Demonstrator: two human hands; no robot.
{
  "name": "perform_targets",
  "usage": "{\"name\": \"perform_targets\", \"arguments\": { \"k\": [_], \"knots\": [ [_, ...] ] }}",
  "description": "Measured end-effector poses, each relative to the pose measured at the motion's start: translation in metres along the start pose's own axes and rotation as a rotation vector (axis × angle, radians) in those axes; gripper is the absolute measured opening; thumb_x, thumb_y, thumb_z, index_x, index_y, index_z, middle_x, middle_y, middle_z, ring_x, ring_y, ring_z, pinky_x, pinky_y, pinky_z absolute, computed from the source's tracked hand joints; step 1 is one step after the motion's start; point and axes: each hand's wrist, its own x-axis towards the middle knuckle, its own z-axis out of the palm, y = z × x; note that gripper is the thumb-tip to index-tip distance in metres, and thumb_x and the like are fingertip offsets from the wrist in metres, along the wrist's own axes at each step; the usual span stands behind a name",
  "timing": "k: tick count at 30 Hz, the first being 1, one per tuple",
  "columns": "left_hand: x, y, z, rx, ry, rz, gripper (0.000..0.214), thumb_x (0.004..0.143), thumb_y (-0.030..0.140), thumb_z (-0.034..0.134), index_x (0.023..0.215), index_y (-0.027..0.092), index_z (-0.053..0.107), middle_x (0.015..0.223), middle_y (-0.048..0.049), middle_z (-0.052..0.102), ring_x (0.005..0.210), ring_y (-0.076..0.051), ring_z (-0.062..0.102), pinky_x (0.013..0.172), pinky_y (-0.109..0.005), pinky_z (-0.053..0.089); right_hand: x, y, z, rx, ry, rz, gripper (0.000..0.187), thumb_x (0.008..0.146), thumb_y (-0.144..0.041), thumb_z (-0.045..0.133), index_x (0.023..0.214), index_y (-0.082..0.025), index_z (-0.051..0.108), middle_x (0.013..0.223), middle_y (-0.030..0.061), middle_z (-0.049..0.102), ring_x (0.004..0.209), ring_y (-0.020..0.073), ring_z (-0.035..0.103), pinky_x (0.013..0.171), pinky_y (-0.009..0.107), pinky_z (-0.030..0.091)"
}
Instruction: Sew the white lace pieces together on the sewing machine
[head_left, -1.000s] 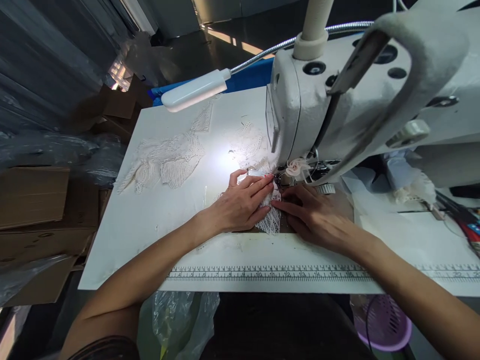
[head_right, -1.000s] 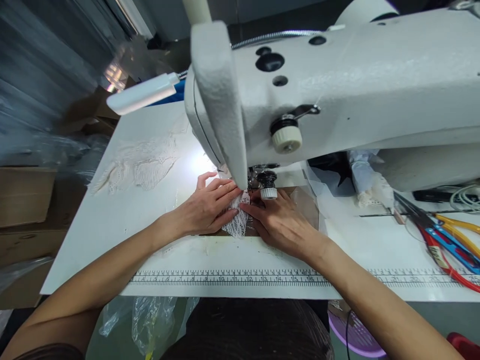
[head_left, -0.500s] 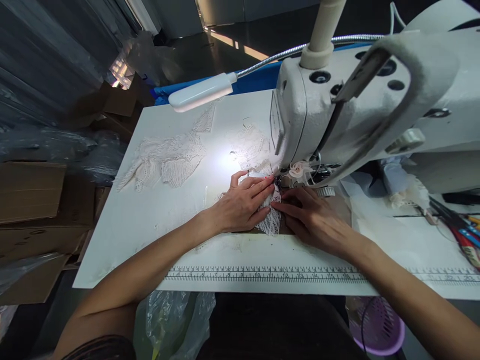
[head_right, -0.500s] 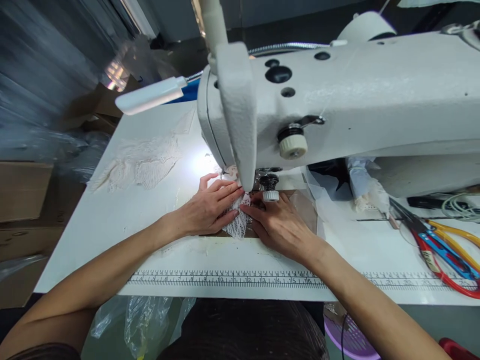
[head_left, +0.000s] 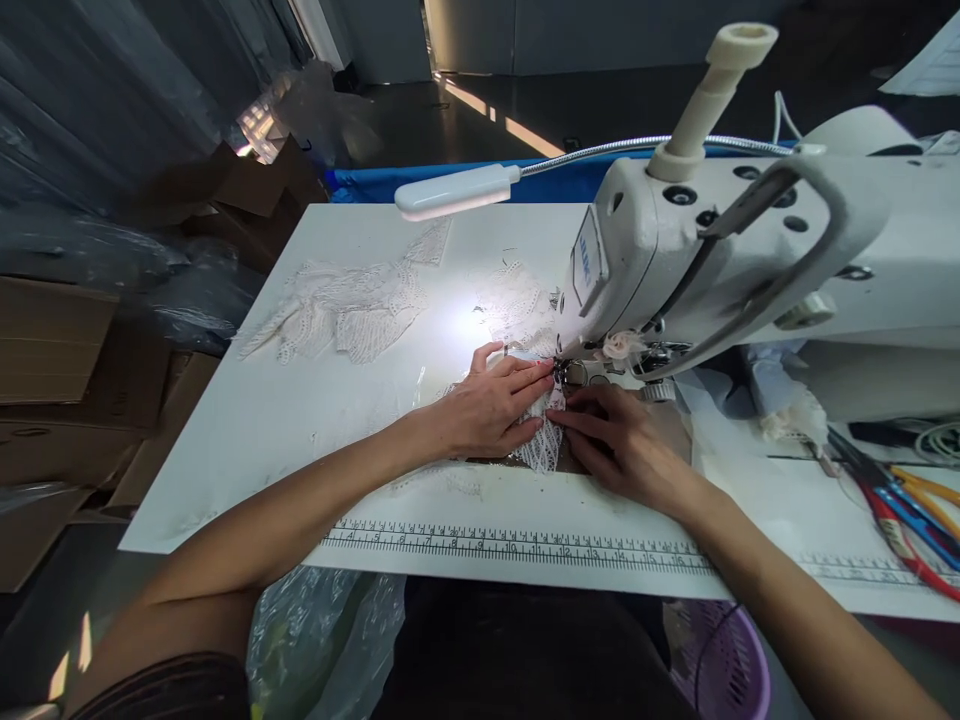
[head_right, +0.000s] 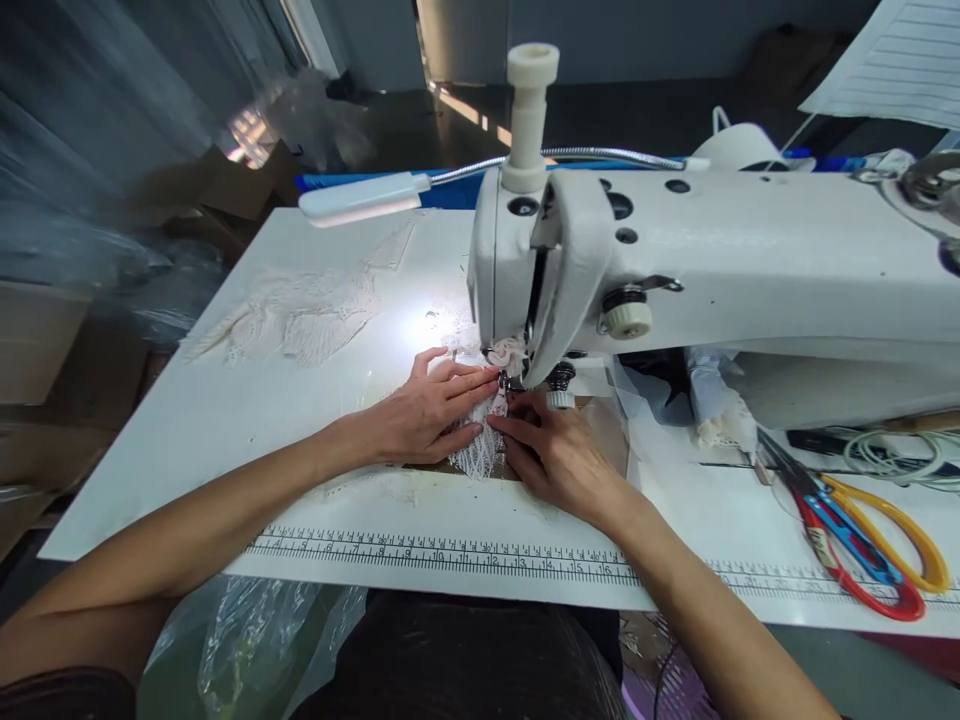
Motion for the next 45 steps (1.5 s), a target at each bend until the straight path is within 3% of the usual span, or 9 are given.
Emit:
{"name": "perform_targets", "arguments": {
  "k": [10, 18, 30, 34, 39, 42, 45],
  "knots": [
    [0.002, 0.007, 0.001, 0.116, 0.003, 0.024, 0.043, 0.095, 0.03, 0.039, 0.13, 0.008, 0.051, 0.134, -0.0154, 0.055, 0.112, -0.027, 0.055, 0.112, -0.059, 0.018, 0.0, 0.003, -0.002, 0.071, -0.014, 0.02, 0.034, 0.093, -0.022, 0.052, 0.123, -0.026, 0.066, 0.114, 0.0115, 0.057, 0.107, 0.0258, 0.059, 0.09, 0.045, 0.052],
    [0.001, 0.004, 0.0, 0.137, 0.068, 0.1, 0.04, 0.097, 0.031, 0.038, 0.126, 0.01, 0.056, 0.136, -0.018, 0.054, 0.118, -0.031, 0.054, 0.11, -0.07, 0.017, 0.001, 0.002, -0.002, 0.022, -0.021, 0.008, 0.033, 0.094, -0.024, 0.051, 0.124, -0.027, 0.065, 0.114, 0.0118, 0.058, 0.105, 0.0263, 0.06, 0.089, 0.047, 0.052],
    [0.005, 0.005, 0.0, 0.073, 0.019, -0.042, 0.043, 0.097, 0.032, 0.038, 0.132, 0.012, 0.052, 0.134, -0.0166, 0.055, 0.124, -0.034, 0.05, 0.11, -0.07, 0.016, 0.005, 0.0, 0.005, -0.077, 0.016, 0.041, 0.033, 0.097, -0.024, 0.045, 0.122, -0.015, 0.065, 0.103, 0.0158, 0.062, 0.098, 0.0275, 0.062, 0.084, 0.047, 0.055],
    [0.008, 0.009, 0.005, 0.078, 0.034, -0.084, 0.042, 0.098, 0.03, 0.036, 0.132, 0.01, 0.051, 0.132, -0.018, 0.055, 0.124, -0.034, 0.049, 0.11, -0.069, 0.015, 0.007, 0.001, 0.007, -0.066, 0.034, 0.039, 0.034, 0.097, -0.027, 0.044, 0.123, -0.016, 0.063, 0.101, 0.0153, 0.063, 0.096, 0.0272, 0.063, 0.085, 0.048, 0.055],
    [0.007, 0.011, 0.0, 0.069, 0.043, -0.147, 0.044, 0.098, 0.031, 0.039, 0.133, 0.006, 0.045, 0.137, -0.0229, 0.048, 0.128, -0.036, 0.043, 0.106, -0.063, 0.027, 0.003, 0.005, -0.02, 0.099, -0.035, 0.134, 0.039, 0.097, -0.029, 0.047, 0.134, -0.022, 0.052, 0.118, 0.0123, 0.063, 0.102, 0.0246, 0.064, 0.088, 0.041, 0.055],
    [0.002, 0.007, -0.012, 0.001, 0.05, -0.018, 0.04, 0.097, 0.031, 0.047, 0.129, 0.007, 0.049, 0.133, -0.0219, 0.052, 0.118, -0.031, 0.05, 0.096, -0.052, 0.042, -0.005, 0.007, -0.043, 0.082, -0.084, 0.203, 0.034, 0.097, -0.03, 0.046, 0.128, -0.022, 0.056, 0.105, 0.0095, 0.068, 0.09, 0.024, 0.067, 0.076, 0.038, 0.057],
    [-0.004, 0.003, -0.017, -0.157, -0.014, 0.175, 0.028, 0.093, 0.03, 0.059, 0.115, 0.013, 0.061, 0.119, -0.0155, 0.062, 0.101, -0.023, 0.059, 0.087, -0.041, 0.05, -0.012, 0.006, -0.052, 0.071, -0.066, 0.16, 0.032, 0.096, -0.028, 0.047, 0.124, -0.022, 0.06, 0.104, 0.0092, 0.07, 0.093, 0.0249, 0.067, 0.076, 0.038, 0.057]
  ]
}}
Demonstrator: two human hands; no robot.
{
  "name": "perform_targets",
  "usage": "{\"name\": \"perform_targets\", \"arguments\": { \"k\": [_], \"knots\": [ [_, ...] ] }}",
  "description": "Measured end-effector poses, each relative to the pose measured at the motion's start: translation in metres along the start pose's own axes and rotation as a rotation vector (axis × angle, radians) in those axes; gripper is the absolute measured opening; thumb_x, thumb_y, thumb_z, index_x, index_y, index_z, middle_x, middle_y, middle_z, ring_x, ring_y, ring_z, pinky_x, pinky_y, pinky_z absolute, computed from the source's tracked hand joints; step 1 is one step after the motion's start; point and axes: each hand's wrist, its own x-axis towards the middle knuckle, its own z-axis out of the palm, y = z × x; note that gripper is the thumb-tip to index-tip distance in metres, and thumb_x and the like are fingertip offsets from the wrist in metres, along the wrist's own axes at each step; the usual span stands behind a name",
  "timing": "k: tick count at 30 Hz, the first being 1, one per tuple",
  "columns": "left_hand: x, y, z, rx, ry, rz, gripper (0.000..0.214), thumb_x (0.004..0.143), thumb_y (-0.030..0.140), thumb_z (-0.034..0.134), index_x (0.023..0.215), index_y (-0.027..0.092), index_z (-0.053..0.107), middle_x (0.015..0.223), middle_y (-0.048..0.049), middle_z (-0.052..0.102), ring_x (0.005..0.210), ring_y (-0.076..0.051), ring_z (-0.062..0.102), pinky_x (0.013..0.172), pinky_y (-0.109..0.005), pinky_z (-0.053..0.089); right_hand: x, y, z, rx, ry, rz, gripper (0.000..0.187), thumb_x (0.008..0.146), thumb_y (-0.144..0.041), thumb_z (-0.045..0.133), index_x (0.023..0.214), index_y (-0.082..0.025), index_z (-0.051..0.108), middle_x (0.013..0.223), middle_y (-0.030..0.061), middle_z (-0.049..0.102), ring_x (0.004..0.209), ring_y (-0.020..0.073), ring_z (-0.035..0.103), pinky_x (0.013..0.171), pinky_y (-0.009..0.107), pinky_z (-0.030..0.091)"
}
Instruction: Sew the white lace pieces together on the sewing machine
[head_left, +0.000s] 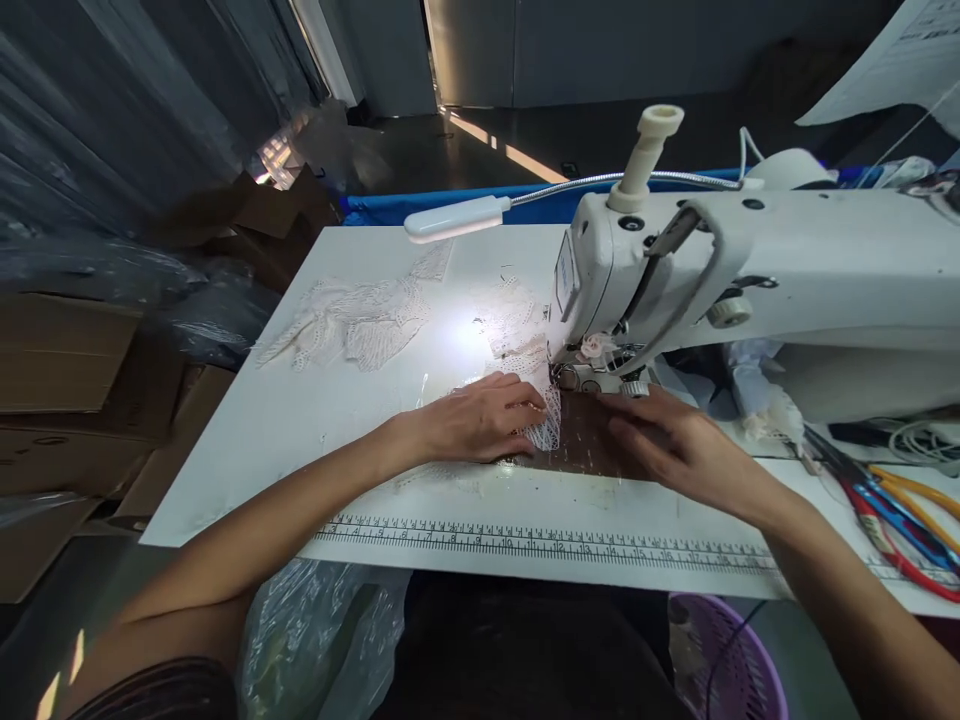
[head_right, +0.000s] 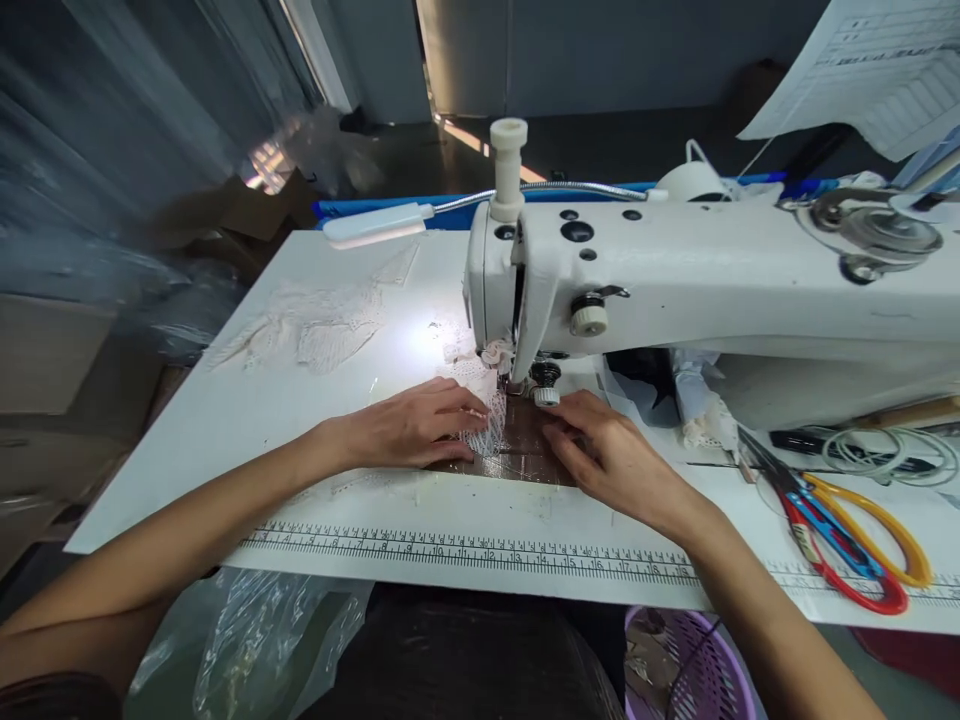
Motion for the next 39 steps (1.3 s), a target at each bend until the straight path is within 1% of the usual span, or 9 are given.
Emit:
{"name": "perform_targets", "arguments": {
  "k": [5, 10, 14, 16, 19, 25, 31, 35, 39],
  "knots": [
    [-0.001, -0.001, 0.009, -0.205, 0.07, -0.027, 0.015, 0.094, 0.023, 0.056, 0.092, 0.015, 0.069, 0.101, -0.01, 0.067, 0.09, -0.016, 0.064, 0.083, -0.034, 0.055, -0.002, -0.003, 0.014, 0.03, 0.004, -0.047, 0.03, 0.096, -0.026, 0.048, 0.121, -0.02, 0.063, 0.114, 0.011, 0.067, 0.103, 0.0252, 0.065, 0.087, 0.041, 0.056],
    [0.002, -0.003, 0.001, -0.401, 0.11, -0.163, 0.016, 0.096, 0.022, 0.052, 0.091, 0.014, 0.065, 0.094, -0.0073, 0.068, 0.088, -0.014, 0.065, 0.081, -0.032, 0.056, 0.002, 0.0, 0.025, 0.003, 0.025, -0.119, 0.03, 0.095, -0.023, 0.046, 0.12, -0.02, 0.063, 0.111, 0.0117, 0.067, 0.099, 0.0252, 0.066, 0.085, 0.044, 0.057],
    [0.001, -0.006, -0.006, -0.38, 0.009, -0.174, 0.022, 0.085, 0.032, 0.069, 0.099, 0.016, 0.063, 0.106, -0.0092, 0.064, 0.101, -0.021, 0.061, 0.086, -0.039, 0.054, 0.003, 0.004, 0.028, -0.008, 0.054, -0.155, 0.028, 0.093, -0.021, 0.047, 0.115, -0.02, 0.065, 0.108, 0.011, 0.067, 0.095, 0.0254, 0.067, 0.083, 0.045, 0.058],
    [0.0, -0.006, -0.002, -0.346, -0.006, -0.16, 0.022, 0.081, 0.032, 0.073, 0.094, 0.017, 0.065, 0.112, -0.0104, 0.061, 0.107, -0.023, 0.058, 0.088, -0.04, 0.053, 0.004, 0.004, 0.028, -0.009, 0.057, -0.16, 0.028, 0.093, -0.021, 0.047, 0.113, -0.021, 0.066, 0.107, 0.0109, 0.068, 0.094, 0.0256, 0.067, 0.082, 0.045, 0.058],
    [0.002, -0.003, 0.005, -0.325, 0.044, -0.178, 0.012, 0.088, 0.027, 0.064, 0.083, 0.016, 0.066, 0.11, -0.0104, 0.059, 0.104, -0.021, 0.058, 0.085, -0.038, 0.053, 0.005, 0.003, 0.027, -0.002, 0.044, -0.161, 0.028, 0.092, -0.019, 0.048, 0.113, -0.021, 0.066, 0.106, 0.0102, 0.068, 0.094, 0.0258, 0.067, 0.081, 0.044, 0.058],
    [0.008, -0.001, -0.001, -0.336, 0.141, -0.158, 0.02, 0.097, 0.025, 0.049, 0.088, 0.013, 0.063, 0.105, -0.0103, 0.06, 0.097, -0.017, 0.06, 0.084, -0.034, 0.053, 0.005, 0.001, 0.026, -0.003, 0.033, -0.156, 0.027, 0.092, -0.019, 0.047, 0.112, -0.019, 0.066, 0.105, 0.0114, 0.067, 0.093, 0.0247, 0.067, 0.082, 0.043, 0.058],
    [0.011, -0.005, -0.011, -0.379, 0.072, -0.371, 0.019, 0.099, 0.026, 0.041, 0.093, 0.016, 0.056, 0.092, -0.0056, 0.065, 0.083, -0.015, 0.062, 0.073, -0.031, 0.052, 0.009, -0.015, 0.035, -0.009, 0.048, -0.186, 0.027, 0.094, -0.018, 0.044, 0.113, -0.015, 0.063, 0.111, 0.0152, 0.063, 0.102, 0.0251, 0.062, 0.089, 0.044, 0.055],
    [0.015, -0.003, -0.004, -0.361, 0.175, -0.442, 0.018, 0.1, 0.026, 0.039, 0.093, 0.017, 0.053, 0.083, -0.0034, 0.062, 0.073, -0.014, 0.058, 0.064, -0.028, 0.048, 0.013, -0.025, 0.042, -0.07, 0.025, -0.196, 0.028, 0.093, -0.019, 0.045, 0.117, -0.013, 0.059, 0.113, 0.0162, 0.062, 0.105, 0.0277, 0.059, 0.091, 0.049, 0.052],
    [0.021, -0.005, 0.014, -0.294, 0.47, -0.484, 0.012, 0.099, 0.021, 0.035, 0.093, 0.018, 0.045, 0.075, -0.0001, 0.054, 0.06, -0.011, 0.048, 0.054, -0.025, 0.042, 0.009, -0.027, 0.051, -0.139, -0.054, -0.246, 0.045, 0.092, -0.028, 0.052, 0.136, -0.017, 0.048, 0.133, 0.0139, 0.056, 0.121, 0.0312, 0.051, 0.096, 0.055, 0.048]
  ]
}}
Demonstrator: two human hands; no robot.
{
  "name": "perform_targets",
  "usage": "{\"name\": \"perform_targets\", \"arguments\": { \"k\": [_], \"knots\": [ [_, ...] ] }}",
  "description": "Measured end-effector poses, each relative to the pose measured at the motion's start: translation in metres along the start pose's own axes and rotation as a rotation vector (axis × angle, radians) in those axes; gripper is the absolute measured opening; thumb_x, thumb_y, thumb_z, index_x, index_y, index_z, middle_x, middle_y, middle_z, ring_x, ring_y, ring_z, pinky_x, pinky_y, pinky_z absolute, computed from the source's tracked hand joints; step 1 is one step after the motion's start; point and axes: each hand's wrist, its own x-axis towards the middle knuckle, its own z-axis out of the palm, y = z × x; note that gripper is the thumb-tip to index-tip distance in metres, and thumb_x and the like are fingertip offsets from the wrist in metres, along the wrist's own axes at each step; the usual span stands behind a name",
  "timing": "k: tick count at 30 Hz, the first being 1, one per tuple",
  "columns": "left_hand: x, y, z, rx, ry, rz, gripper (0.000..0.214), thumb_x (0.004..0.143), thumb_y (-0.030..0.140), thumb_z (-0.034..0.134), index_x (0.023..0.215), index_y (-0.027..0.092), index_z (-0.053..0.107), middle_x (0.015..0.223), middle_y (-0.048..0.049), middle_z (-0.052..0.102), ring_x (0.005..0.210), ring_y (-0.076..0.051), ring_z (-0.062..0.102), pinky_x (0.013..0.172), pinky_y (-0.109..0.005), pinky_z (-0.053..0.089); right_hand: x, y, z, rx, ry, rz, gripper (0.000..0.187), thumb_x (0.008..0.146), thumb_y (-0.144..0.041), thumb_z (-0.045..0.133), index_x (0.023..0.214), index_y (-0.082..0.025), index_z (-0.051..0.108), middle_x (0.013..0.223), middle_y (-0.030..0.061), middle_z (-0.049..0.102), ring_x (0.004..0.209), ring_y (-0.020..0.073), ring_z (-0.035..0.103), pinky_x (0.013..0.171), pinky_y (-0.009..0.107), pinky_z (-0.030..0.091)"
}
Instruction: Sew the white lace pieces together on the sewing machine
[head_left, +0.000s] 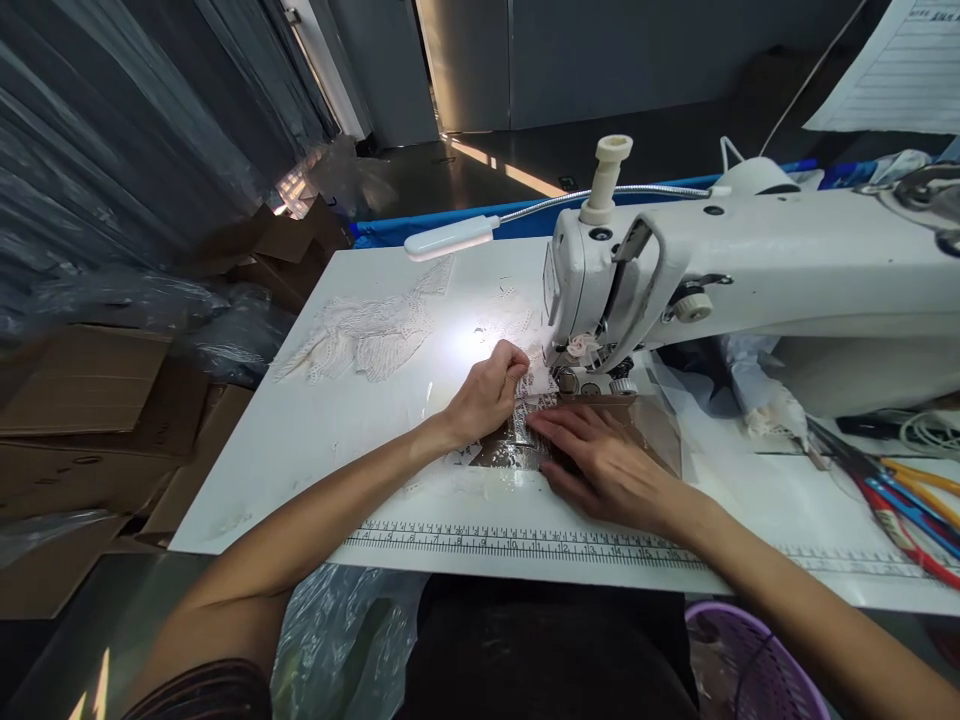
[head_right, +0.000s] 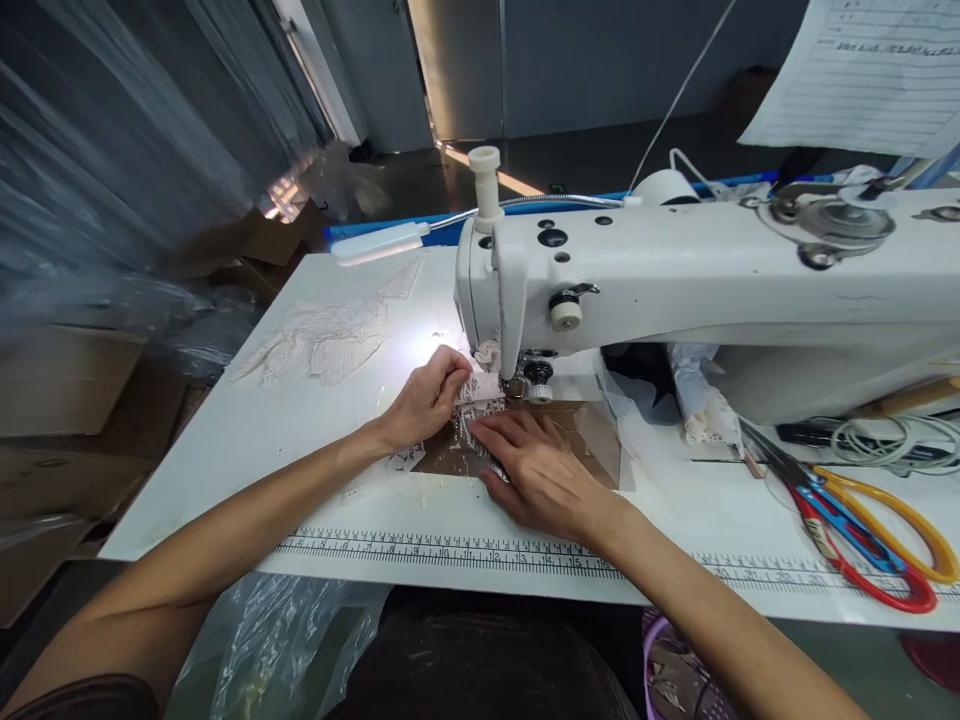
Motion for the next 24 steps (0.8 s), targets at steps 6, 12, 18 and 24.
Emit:
{"name": "perform_targets", "arguments": {
  "k": [6, 12, 18, 24],
  "knots": [
    [-0.001, -0.016, 0.011, 0.162, -0.064, 0.484, 0.017, 0.096, 0.011, 0.031, 0.106, 0.018, 0.042, 0.09, -0.006, 0.057, 0.079, -0.017, 0.055, 0.071, -0.032, 0.051, -0.008, -0.004, 0.011, -0.096, -0.026, 0.012, 0.04, 0.097, -0.029, 0.046, 0.133, -0.013, 0.053, 0.135, 0.0151, 0.057, 0.128, 0.0333, 0.046, 0.093, 0.055, 0.047],
    [-0.012, -0.01, -0.004, 0.309, -0.368, 0.544, 0.032, 0.087, 0.006, 0.042, 0.118, 0.012, 0.044, 0.092, -0.0089, 0.06, 0.08, -0.019, 0.056, 0.076, -0.035, 0.051, -0.011, -0.003, 0.012, -0.081, 0.04, -0.014, 0.036, 0.097, -0.025, 0.045, 0.126, -0.01, 0.059, 0.126, 0.0171, 0.062, 0.124, 0.0321, 0.05, 0.092, 0.051, 0.047],
    [-0.016, -0.008, -0.008, 0.171, -0.301, 0.447, 0.029, 0.082, 0.012, 0.05, 0.109, 0.013, 0.06, 0.1, -0.0103, 0.06, 0.088, -0.019, 0.059, 0.075, -0.033, 0.053, -0.014, -0.001, 0.013, -0.024, 0.072, -0.031, 0.028, 0.094, -0.023, 0.05, 0.115, -0.012, 0.065, 0.118, 0.0152, 0.066, 0.121, 0.0326, 0.052, 0.092, 0.053, 0.047],
    [-0.016, -0.011, -0.002, 0.216, -0.171, 0.578, 0.013, 0.088, 0.012, 0.054, 0.087, 0.016, 0.067, 0.102, -0.0084, 0.069, 0.084, -0.017, 0.064, 0.077, -0.035, 0.052, -0.015, 0.0, 0.011, 0.026, 0.074, -0.029, 0.027, 0.094, -0.022, 0.05, 0.113, -0.011, 0.066, 0.114, 0.0139, 0.069, 0.119, 0.0334, 0.053, 0.092, 0.054, 0.047]
  ]
}}
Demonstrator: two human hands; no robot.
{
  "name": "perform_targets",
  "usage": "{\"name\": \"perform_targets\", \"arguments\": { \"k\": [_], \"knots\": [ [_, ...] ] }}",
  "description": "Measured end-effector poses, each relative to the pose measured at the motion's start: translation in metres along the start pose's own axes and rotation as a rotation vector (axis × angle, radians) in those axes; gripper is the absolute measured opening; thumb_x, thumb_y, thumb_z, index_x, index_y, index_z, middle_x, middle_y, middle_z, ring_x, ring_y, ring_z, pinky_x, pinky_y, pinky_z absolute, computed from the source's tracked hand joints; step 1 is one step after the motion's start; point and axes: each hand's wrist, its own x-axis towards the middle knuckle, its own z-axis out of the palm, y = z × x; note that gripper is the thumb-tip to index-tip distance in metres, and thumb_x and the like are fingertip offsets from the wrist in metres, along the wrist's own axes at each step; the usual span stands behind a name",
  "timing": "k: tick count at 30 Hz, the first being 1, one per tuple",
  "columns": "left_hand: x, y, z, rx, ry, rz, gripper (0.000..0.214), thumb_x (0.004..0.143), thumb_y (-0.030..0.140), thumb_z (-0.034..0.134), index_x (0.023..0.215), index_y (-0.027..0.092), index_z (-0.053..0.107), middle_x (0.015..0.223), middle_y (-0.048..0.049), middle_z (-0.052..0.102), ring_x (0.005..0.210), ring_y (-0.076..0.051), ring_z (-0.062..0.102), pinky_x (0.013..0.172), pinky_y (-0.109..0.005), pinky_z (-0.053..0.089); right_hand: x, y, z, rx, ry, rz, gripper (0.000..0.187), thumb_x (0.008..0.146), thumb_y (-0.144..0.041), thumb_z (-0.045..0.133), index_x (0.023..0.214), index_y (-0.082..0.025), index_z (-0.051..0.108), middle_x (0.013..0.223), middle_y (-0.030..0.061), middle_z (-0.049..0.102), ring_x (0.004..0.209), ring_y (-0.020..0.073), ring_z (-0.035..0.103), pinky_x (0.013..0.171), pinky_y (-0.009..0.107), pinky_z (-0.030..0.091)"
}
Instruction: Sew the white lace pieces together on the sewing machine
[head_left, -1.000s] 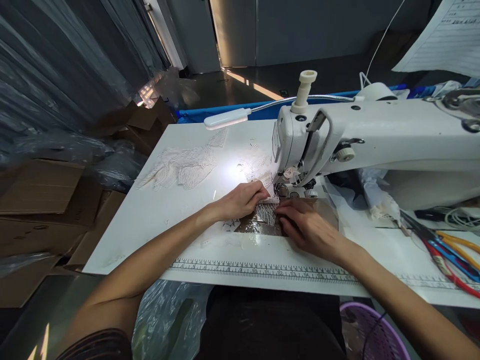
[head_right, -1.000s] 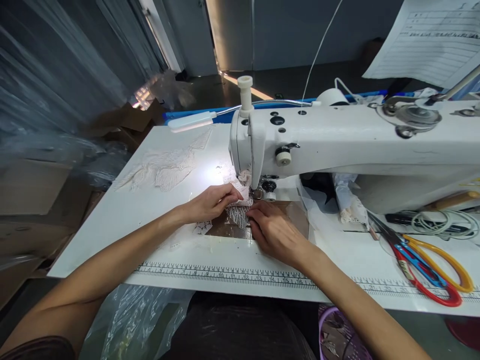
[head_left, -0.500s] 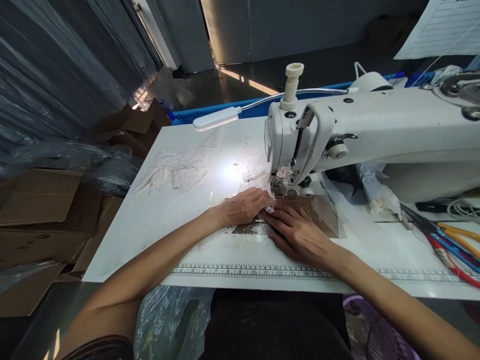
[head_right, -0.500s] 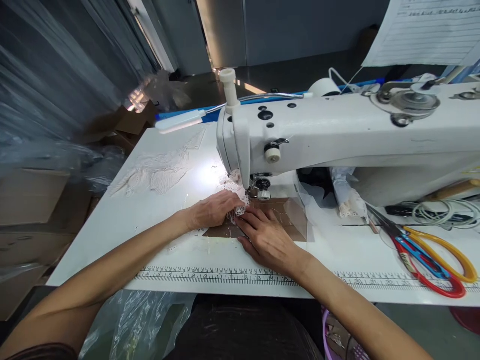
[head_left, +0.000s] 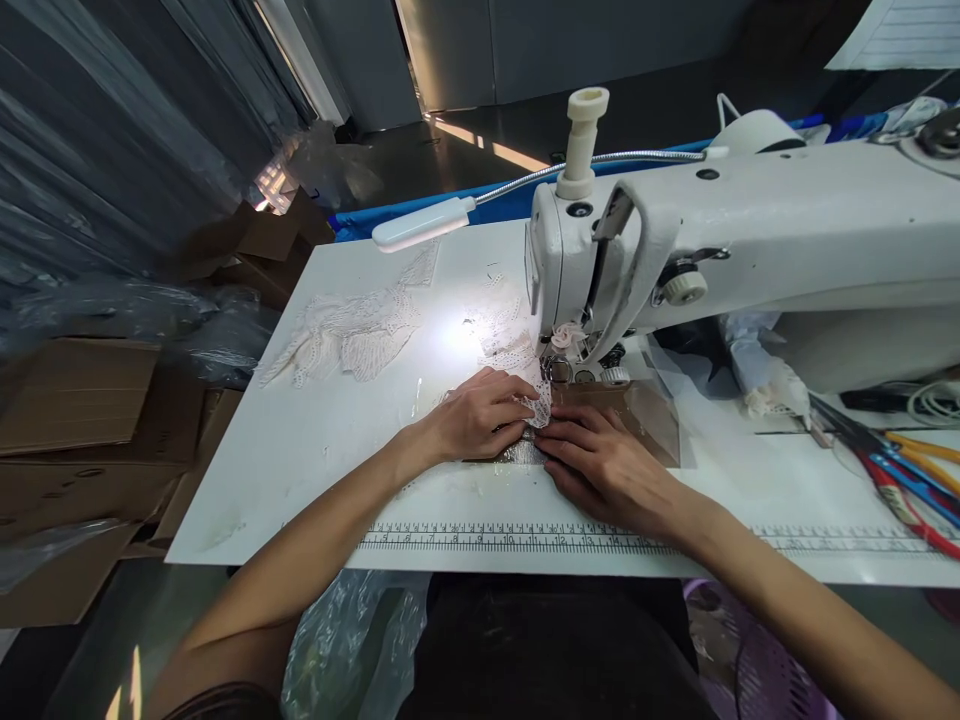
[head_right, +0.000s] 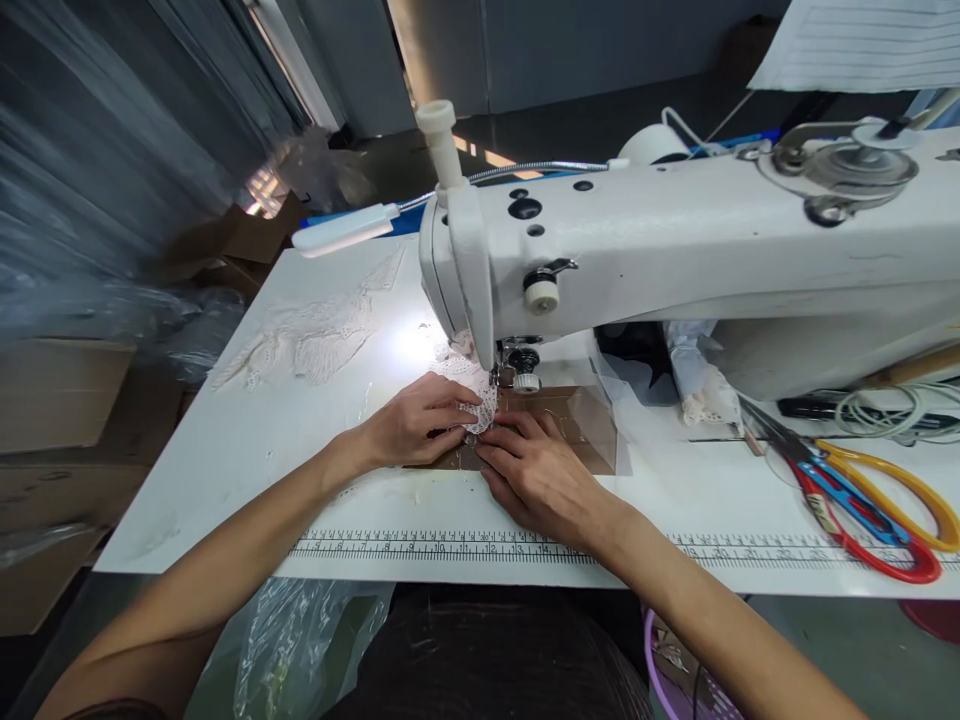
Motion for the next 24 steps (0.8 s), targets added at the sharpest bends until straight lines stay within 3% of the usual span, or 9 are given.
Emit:
{"name": "perform_targets", "arguments": {
  "k": [4, 15, 19, 22, 24],
  "knots": [
    [0.001, 0.001, 0.003, 0.063, 0.022, 0.068, 0.012, 0.086, 0.009, 0.055, 0.086, 0.014, 0.066, 0.097, -0.0075, 0.073, 0.081, -0.016, 0.066, 0.075, -0.033, 0.053, 0.0, 0.0, -0.004, 0.038, -0.035, 0.008, 0.027, 0.092, -0.022, 0.054, 0.113, -0.011, 0.066, 0.115, 0.0132, 0.068, 0.119, 0.0336, 0.053, 0.094, 0.055, 0.048],
    [0.001, 0.002, 0.004, 0.073, 0.045, 0.055, 0.014, 0.086, 0.009, 0.056, 0.092, 0.014, 0.068, 0.098, -0.0082, 0.074, 0.084, -0.017, 0.069, 0.074, -0.034, 0.056, 0.001, -0.003, -0.006, 0.061, -0.043, 0.031, 0.028, 0.092, -0.021, 0.053, 0.114, -0.011, 0.066, 0.113, 0.0146, 0.069, 0.119, 0.0336, 0.054, 0.094, 0.055, 0.049],
    [0.001, 0.005, 0.007, 0.068, 0.04, 0.029, 0.012, 0.087, 0.011, 0.057, 0.09, 0.014, 0.068, 0.097, -0.0078, 0.074, 0.083, -0.017, 0.068, 0.072, -0.033, 0.055, 0.004, 0.0, -0.02, 0.106, -0.088, 0.043, 0.026, 0.091, -0.022, 0.053, 0.11, -0.011, 0.068, 0.116, 0.0143, 0.068, 0.119, 0.0328, 0.055, 0.096, 0.052, 0.048],
    [0.001, 0.009, 0.009, 0.07, 0.049, -0.017, 0.011, 0.089, 0.015, 0.057, 0.091, 0.015, 0.068, 0.096, -0.0066, 0.074, 0.082, -0.017, 0.067, 0.072, -0.033, 0.054, 0.016, 0.015, -0.039, 0.215, -0.186, 0.086, 0.022, 0.089, -0.021, 0.052, 0.101, -0.016, 0.069, 0.114, 0.0103, 0.069, 0.104, 0.0246, 0.064, 0.089, 0.039, 0.053],
    [0.001, 0.011, 0.009, 0.091, 0.045, -0.019, 0.01, 0.09, 0.017, 0.058, 0.092, 0.015, 0.068, 0.096, -0.0061, 0.074, 0.079, -0.016, 0.066, 0.071, -0.033, 0.053, 0.026, 0.03, -0.044, 0.221, -0.193, 0.192, 0.02, 0.087, -0.02, 0.05, 0.094, -0.019, 0.069, 0.098, 0.0069, 0.072, 0.083, 0.0206, 0.067, 0.074, 0.034, 0.055]
  ]
}}
